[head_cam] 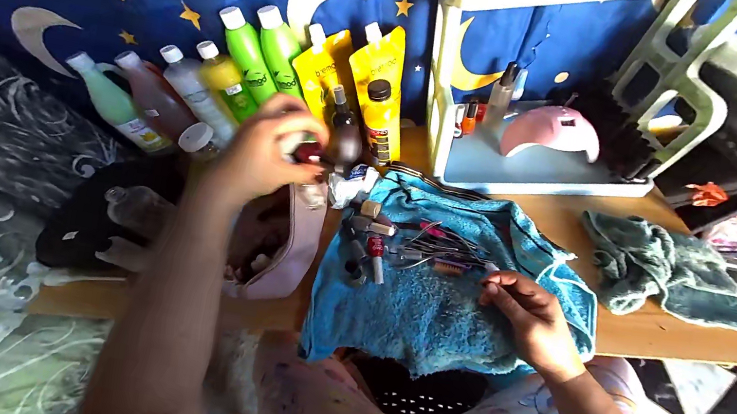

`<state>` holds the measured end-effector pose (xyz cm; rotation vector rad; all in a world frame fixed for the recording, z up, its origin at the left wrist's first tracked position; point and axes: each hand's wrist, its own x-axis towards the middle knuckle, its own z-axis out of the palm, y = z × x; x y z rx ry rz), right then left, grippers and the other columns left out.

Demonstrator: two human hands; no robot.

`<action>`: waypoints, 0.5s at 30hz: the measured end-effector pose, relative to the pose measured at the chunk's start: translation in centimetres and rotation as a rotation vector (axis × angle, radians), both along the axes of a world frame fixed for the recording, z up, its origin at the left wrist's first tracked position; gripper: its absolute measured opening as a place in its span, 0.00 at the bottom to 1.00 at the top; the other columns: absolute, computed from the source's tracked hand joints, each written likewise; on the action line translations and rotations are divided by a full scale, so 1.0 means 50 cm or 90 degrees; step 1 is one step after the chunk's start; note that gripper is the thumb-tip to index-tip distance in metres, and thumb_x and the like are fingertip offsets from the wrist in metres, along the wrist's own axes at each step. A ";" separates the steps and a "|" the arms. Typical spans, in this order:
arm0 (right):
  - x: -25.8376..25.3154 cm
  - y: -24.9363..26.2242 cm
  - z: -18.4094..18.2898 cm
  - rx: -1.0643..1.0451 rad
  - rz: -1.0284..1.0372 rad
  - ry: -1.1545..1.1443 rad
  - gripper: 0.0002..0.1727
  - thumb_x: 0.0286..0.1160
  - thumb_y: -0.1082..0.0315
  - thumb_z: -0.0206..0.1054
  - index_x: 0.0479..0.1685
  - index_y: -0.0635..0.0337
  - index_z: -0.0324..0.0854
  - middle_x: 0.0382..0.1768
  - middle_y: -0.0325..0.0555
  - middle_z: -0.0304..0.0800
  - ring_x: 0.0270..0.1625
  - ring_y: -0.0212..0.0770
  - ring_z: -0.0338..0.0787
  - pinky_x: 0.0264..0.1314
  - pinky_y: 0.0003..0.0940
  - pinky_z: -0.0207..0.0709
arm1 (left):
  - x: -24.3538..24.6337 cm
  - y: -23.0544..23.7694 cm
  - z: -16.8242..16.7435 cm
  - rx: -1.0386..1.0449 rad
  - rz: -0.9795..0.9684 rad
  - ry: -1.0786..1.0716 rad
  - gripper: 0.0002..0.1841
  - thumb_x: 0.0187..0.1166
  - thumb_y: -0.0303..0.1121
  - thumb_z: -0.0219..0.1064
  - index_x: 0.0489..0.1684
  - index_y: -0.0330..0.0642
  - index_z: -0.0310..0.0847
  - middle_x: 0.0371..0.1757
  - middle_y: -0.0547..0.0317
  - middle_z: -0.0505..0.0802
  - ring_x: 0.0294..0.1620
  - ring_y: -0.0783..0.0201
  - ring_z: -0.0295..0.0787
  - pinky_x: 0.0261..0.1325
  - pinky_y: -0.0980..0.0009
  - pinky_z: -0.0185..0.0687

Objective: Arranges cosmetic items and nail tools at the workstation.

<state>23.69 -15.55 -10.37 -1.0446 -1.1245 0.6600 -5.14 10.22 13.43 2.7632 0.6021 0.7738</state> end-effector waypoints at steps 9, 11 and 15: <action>-0.004 -0.004 -0.003 0.009 0.000 0.004 0.09 0.82 0.73 0.61 0.49 0.61 0.88 0.39 0.37 0.94 0.40 0.31 0.91 0.49 0.28 0.88 | 0.328 0.031 -0.153 0.021 0.028 0.518 0.26 0.58 0.19 0.79 0.58 0.52 0.91 0.71 0.39 0.81 0.66 0.39 0.83 0.61 0.39 0.84; -0.005 -0.005 -0.004 0.003 0.004 0.001 0.09 0.81 0.73 0.62 0.49 0.60 0.88 0.39 0.37 0.94 0.39 0.31 0.92 0.49 0.28 0.89 | 0.350 0.020 -0.172 0.010 0.059 0.567 0.25 0.62 0.19 0.77 0.60 0.53 0.90 0.73 0.40 0.81 0.69 0.39 0.82 0.63 0.39 0.82; 0.000 -0.001 -0.009 0.010 0.015 0.005 0.10 0.82 0.72 0.62 0.49 0.58 0.89 0.40 0.37 0.94 0.40 0.32 0.92 0.49 0.28 0.89 | 0.347 0.004 -0.223 0.018 0.106 0.523 0.21 0.66 0.21 0.76 0.57 0.55 0.92 0.74 0.45 0.84 0.66 0.41 0.85 0.62 0.39 0.83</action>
